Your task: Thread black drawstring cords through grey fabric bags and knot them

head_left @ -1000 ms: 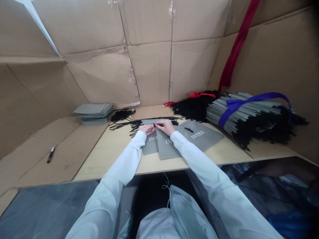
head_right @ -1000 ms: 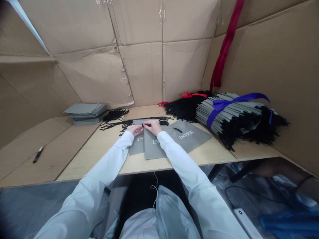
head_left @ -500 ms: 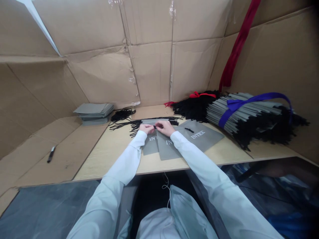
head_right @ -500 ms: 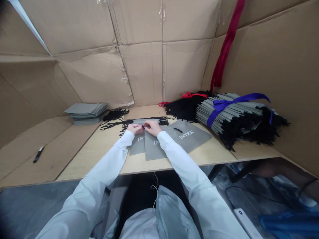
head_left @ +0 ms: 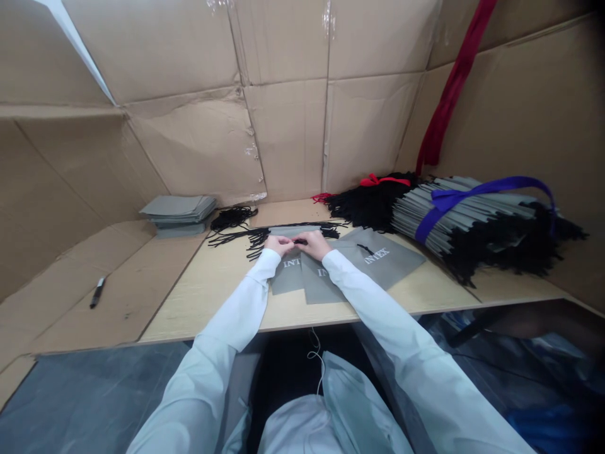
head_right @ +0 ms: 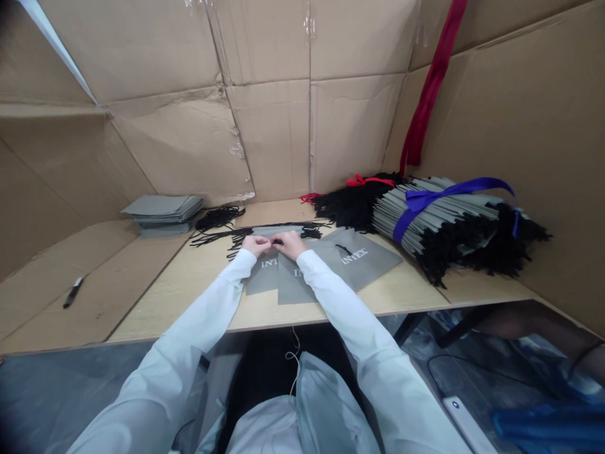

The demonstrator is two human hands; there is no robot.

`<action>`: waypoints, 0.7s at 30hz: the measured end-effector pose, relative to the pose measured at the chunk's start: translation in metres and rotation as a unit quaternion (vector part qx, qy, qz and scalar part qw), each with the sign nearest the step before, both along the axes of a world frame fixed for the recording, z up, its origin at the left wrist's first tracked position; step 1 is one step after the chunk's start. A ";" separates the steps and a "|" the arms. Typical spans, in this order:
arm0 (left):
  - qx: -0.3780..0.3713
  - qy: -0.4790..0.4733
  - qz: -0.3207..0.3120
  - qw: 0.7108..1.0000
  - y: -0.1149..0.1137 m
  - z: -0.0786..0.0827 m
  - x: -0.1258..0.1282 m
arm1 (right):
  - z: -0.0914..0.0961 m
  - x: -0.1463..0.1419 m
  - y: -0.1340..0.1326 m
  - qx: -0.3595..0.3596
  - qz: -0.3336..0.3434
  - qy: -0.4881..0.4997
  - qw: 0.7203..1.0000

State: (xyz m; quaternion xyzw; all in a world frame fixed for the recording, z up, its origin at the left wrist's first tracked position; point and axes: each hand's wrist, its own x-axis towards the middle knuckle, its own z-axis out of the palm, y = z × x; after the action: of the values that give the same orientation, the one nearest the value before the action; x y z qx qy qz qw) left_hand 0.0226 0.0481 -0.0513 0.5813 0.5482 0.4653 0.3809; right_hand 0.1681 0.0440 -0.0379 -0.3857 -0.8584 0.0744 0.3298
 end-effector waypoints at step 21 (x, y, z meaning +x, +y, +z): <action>0.008 0.081 -0.011 0.997 -0.004 0.007 -0.001 | 0.001 0.002 0.000 -0.001 0.006 -0.002 1.000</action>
State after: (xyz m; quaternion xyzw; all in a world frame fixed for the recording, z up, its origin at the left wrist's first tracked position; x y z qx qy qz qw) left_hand 0.0216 0.0442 -0.0443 0.6261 0.5674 0.4167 0.3352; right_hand 0.1701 0.0438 -0.0371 -0.3810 -0.8614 0.0767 0.3269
